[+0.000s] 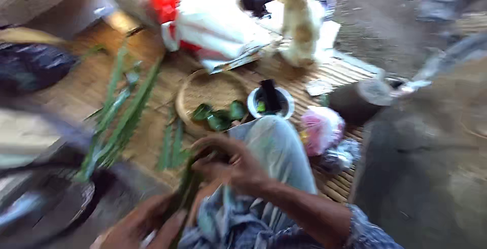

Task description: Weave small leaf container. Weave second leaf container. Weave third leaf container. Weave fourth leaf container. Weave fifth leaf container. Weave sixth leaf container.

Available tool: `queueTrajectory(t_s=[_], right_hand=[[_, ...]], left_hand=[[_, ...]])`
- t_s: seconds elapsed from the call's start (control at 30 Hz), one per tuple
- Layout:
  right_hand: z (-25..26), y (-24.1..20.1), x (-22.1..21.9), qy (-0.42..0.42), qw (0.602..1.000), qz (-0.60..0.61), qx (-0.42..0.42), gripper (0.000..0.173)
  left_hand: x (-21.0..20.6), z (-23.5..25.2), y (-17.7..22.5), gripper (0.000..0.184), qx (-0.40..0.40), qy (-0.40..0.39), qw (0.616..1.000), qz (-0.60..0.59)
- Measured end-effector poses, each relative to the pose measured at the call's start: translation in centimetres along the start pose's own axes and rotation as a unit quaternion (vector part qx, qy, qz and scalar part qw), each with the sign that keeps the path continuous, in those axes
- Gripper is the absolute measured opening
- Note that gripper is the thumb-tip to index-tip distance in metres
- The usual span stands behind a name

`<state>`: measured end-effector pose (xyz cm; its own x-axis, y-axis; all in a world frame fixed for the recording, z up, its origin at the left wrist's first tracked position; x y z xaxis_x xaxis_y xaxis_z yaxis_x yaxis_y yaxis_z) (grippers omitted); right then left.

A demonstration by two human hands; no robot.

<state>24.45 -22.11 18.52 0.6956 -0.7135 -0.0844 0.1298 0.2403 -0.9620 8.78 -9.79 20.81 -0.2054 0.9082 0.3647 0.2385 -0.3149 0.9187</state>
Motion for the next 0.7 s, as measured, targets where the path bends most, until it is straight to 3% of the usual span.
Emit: queueTrajectory(t_s=[0.07, 0.13, 0.27, 0.33, 0.7], right_hand=[[-0.2, 2.1, -0.8, -0.017, 0.996, 0.024, -0.082, 0.034], [-0.8, 5.0, -2.0, -0.021, 0.984, 0.054, -0.169, 0.037], [-2.1, 7.1, -3.9, -0.03, 0.962, 0.115, -0.247, 0.024], [-2.7, 7.6, -4.5, -0.037, 0.957, 0.111, -0.264, 0.013], [-1.9, 7.7, -4.7, -0.008, 0.964, 0.086, -0.251, 0.01]], left_hand=[[0.6, 0.3, -1.1, 0.028, 0.04, 0.071, 0.995, -0.065], [1.0, 0.6, -2.9, 0.021, 0.066, 0.082, 0.979, -0.174], [1.0, 0.9, -5.0, 0.019, 0.097, 0.087, 0.954, -0.271], [0.9, 0.9, -5.7, 0.018, 0.11, 0.096, 0.949, -0.279], [0.5, 0.8, -7.3, 0.018, 0.15, 0.092, 0.926, -0.333]])
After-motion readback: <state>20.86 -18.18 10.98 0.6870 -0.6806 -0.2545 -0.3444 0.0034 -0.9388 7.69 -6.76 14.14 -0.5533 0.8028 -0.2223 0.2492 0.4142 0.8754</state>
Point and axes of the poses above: each hand's wrist, its own z-axis towards the middle knuckle, its own x-axis out of the back of the hand, y = z × x, the point moved 9 cm from there along z, towards the middle knuckle, and after that the axes turned 13 degrees about -z, right-handed, at the moved point
